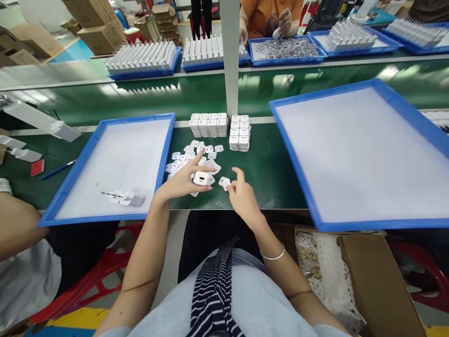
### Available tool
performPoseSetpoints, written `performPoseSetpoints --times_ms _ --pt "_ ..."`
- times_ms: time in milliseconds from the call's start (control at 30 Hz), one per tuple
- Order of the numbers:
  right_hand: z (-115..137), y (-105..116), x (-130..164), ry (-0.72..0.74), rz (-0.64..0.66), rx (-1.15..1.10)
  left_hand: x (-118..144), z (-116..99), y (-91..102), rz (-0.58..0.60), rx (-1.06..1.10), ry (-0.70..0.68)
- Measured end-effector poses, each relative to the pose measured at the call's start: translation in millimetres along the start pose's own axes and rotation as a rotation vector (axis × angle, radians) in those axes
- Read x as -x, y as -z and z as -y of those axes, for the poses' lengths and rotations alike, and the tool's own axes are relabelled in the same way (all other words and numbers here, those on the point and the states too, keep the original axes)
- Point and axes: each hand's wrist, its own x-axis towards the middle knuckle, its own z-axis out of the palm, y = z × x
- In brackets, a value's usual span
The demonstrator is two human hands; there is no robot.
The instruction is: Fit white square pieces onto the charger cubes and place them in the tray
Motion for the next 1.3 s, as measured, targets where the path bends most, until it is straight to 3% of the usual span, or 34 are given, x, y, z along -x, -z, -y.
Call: performPoseSetpoints --times_ms 133,300,467,567,733,867,967,1033,1133,1300 --pt "9.1 22.7 3.2 0.142 0.040 -0.068 15.4 -2.2 -13.7 -0.133 0.451 -0.151" --pt "25.0 41.7 -2.3 0.330 0.129 -0.027 35.6 -12.5 -43.5 -0.052 0.637 -0.135" --pt "26.3 37.0 -7.4 0.306 0.178 -0.117 40.5 -16.3 -61.6 -0.075 0.890 0.004" --pt "20.0 25.6 -3.3 0.238 0.144 -0.363 41.4 -17.1 -67.1 -0.186 0.964 0.043" --pt "9.8 5.7 6.2 0.141 -0.008 -0.689 44.5 -27.2 -80.0 -0.278 0.906 -0.025" --pt "14.3 14.0 11.2 0.220 -0.161 -0.679 47.2 -36.0 -85.7 -0.355 0.764 -0.109" --pt "25.0 30.0 20.0 0.252 -0.259 -0.560 49.5 -38.1 -82.6 -0.462 0.562 -0.079" --pt "32.7 36.4 29.0 0.234 -0.174 -0.485 51.7 -39.4 -78.6 -0.468 0.470 -0.043" --pt "41.6 34.6 42.8 0.228 -0.004 -0.448 56.6 -43.2 -71.9 -0.382 0.424 -0.054" --pt "48.2 23.0 54.9 0.210 0.037 -0.478 66.8 -46.5 -63.6 -0.193 0.456 -0.149"
